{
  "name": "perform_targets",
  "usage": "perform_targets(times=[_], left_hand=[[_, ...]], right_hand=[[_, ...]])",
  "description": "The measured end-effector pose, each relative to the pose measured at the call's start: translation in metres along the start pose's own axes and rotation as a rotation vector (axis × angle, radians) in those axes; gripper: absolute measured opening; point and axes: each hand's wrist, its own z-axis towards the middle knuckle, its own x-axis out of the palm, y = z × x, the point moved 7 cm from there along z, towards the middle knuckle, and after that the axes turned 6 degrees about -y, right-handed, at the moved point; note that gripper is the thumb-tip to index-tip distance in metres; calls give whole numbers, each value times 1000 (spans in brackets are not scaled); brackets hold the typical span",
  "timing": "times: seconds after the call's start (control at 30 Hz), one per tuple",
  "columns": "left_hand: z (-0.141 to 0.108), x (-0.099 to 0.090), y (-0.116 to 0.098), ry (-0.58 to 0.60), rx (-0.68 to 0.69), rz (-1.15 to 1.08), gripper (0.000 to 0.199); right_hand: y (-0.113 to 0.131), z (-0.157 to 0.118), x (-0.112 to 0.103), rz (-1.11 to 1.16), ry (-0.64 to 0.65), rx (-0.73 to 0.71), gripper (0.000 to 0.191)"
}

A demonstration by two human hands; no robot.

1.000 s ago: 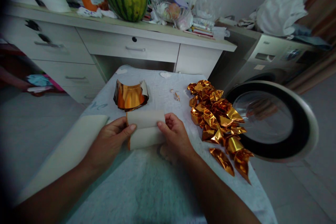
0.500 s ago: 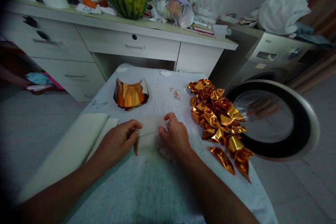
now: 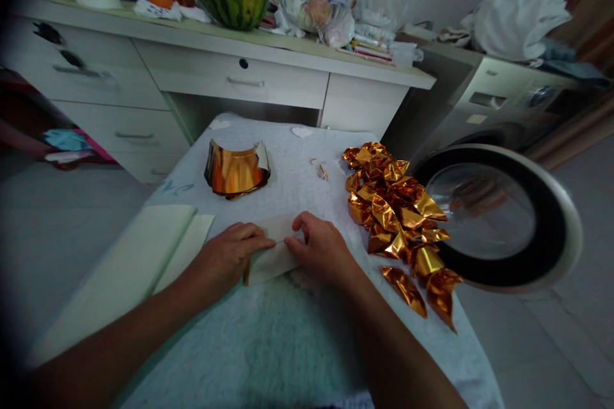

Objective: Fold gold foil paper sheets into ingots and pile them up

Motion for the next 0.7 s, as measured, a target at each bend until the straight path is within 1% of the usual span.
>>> perform_targets(times=[0.03,0.07,0.1,0.13,0.17,0.27,0.33,0.4,0.5,0.6,0.7], left_hand=[[0,0,-1,6,2,8,38],[0,0,-1,11,-2,9,37],[-1,-1,-2,14,-8,3,36],[-1,-2,-2,17,-13,-10,34],[-2,-3,-2,16,-16,-25,33],[-2,-4,-1,11,-18,-57,31],[-3,-3,1,15,-17,-66,30],[-2,-1,2,37,-19,-62,31],[-2,2,1,68,-19,-38,33],[-2,2,-1,72,-1,-4,39],[-3,5,0,85,0,34,40]], right_hand=[[1,-2,0,45,64,-10,20],[2,-5,0,91,139,-31,29],[3,-8,0,112,208,-48,42],[4,-10,-1,109,240,-75,54],[5,-12,-2,100,267,-118,59],[6,-14,-4,55,237,-239,59],[6,-14,-4,12,201,-284,59],[7,-13,-3,-31,185,-301,59],[10,-14,-4,-80,192,-300,53],[15,-16,-6,-99,202,-303,52],[18,-16,-6,-137,168,-313,48]])
